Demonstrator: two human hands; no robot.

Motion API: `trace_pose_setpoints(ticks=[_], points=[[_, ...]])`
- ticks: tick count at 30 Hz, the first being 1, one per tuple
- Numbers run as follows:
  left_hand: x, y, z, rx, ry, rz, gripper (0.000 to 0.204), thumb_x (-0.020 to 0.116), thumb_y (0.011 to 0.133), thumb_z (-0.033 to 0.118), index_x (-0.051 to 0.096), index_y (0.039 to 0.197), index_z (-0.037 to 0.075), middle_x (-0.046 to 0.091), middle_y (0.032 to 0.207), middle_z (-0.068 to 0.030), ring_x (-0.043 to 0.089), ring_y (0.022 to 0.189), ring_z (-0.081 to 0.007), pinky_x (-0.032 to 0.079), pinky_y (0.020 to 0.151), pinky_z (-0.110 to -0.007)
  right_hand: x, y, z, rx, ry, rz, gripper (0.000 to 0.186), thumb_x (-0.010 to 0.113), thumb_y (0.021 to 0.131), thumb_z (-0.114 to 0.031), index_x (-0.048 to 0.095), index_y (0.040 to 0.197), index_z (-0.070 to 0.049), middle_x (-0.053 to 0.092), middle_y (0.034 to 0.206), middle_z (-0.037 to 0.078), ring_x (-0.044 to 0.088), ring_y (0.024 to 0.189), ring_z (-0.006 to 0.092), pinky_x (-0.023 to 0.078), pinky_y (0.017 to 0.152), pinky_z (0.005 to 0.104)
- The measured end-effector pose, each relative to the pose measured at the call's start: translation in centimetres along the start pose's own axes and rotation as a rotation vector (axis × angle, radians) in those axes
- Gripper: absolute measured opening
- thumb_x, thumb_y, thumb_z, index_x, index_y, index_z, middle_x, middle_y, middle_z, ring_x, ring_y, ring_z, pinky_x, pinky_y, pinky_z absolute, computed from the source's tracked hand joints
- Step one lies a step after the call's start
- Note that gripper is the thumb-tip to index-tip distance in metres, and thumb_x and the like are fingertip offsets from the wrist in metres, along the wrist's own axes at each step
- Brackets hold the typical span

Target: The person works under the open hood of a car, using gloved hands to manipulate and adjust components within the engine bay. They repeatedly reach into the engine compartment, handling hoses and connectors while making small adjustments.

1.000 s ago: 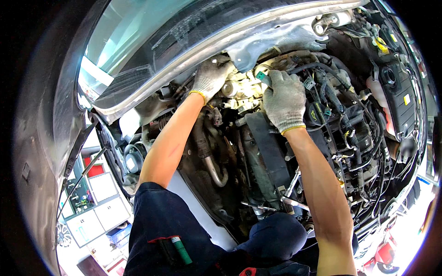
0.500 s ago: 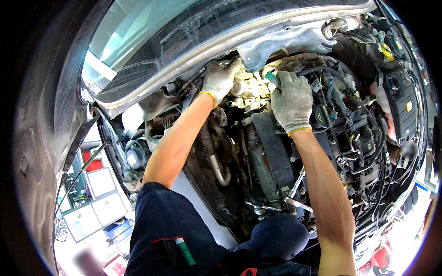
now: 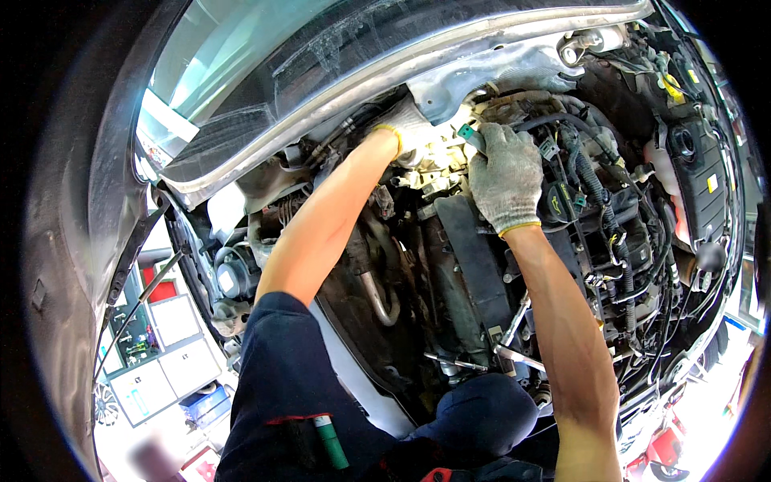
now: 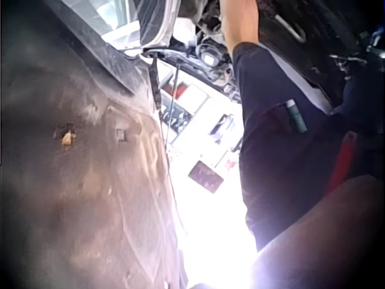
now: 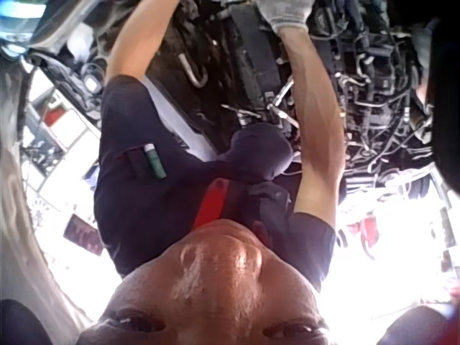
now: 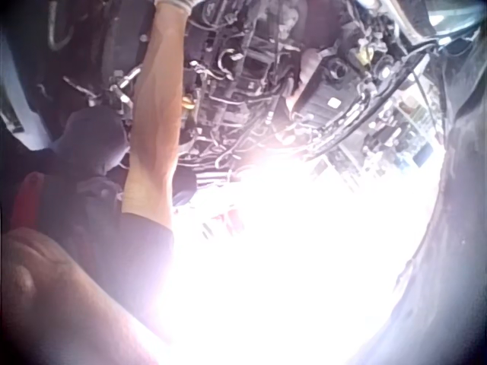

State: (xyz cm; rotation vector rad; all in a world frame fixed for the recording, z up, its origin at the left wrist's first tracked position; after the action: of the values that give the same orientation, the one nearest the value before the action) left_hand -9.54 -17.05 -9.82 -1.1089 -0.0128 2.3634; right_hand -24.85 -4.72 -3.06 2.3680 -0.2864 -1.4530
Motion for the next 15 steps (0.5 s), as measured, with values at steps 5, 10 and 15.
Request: trace_pose_setpoints(ticks=[5,10,15], points=[[0.6,1.0,-1.2,0.142,0.029,0.128,0.041,0.067,0.097,0.025,0.059,0.129,0.002,0.068,0.118,-0.0133,0.064,0.102,-0.0221,0.056,0.089,-0.037,0.2,-0.2,-0.6,-0.015,0.019,0.015,0.029,0.066,0.077,-0.011,0.067,0.106,-0.007,0.068,0.096,0.012,0.06,0.092,0.0365,0.05,0.084,0.0471],[-3.0,-4.4,4.2,-0.405,0.042,0.12,0.035,0.071,0.089,0.021,0.067,0.116,-0.001,0.071,0.106,-0.0225,0.07,0.098,-0.0363,0.055,0.088,-0.039,0.1,-0.2,0.5,0.001,-0.017,0.005,0.025,0.071,0.077,-0.015,0.066,0.1,-0.008,0.067,0.097,0.011,0.063,0.093,0.0339,0.051,0.082,0.0466],[-3.8,-5.4,2.6,-0.2,0.395,0.272,0.047,0.052,0.096,0.036,0.068,0.106,-0.007,0.069,0.1,-0.0294,0.07,0.094,-0.0399,0.054,0.089,-0.045,0.3,-0.1,-0.5,-0.018,0.013,0.015,0.025,0.07,0.075,-0.014,0.066,0.099,-0.008,0.067,0.095,0.011,0.062,0.091,0.0342,0.051,0.081,0.047]])
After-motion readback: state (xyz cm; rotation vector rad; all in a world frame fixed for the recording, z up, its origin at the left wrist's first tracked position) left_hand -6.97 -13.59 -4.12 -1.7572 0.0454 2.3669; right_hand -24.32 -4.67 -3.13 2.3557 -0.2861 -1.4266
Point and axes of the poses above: each hand's wrist, its own y-axis towards the middle knuckle, its own x-axis out of the palm, z = x × y, the point moved 6 cm from there along y, towards the middle knuckle
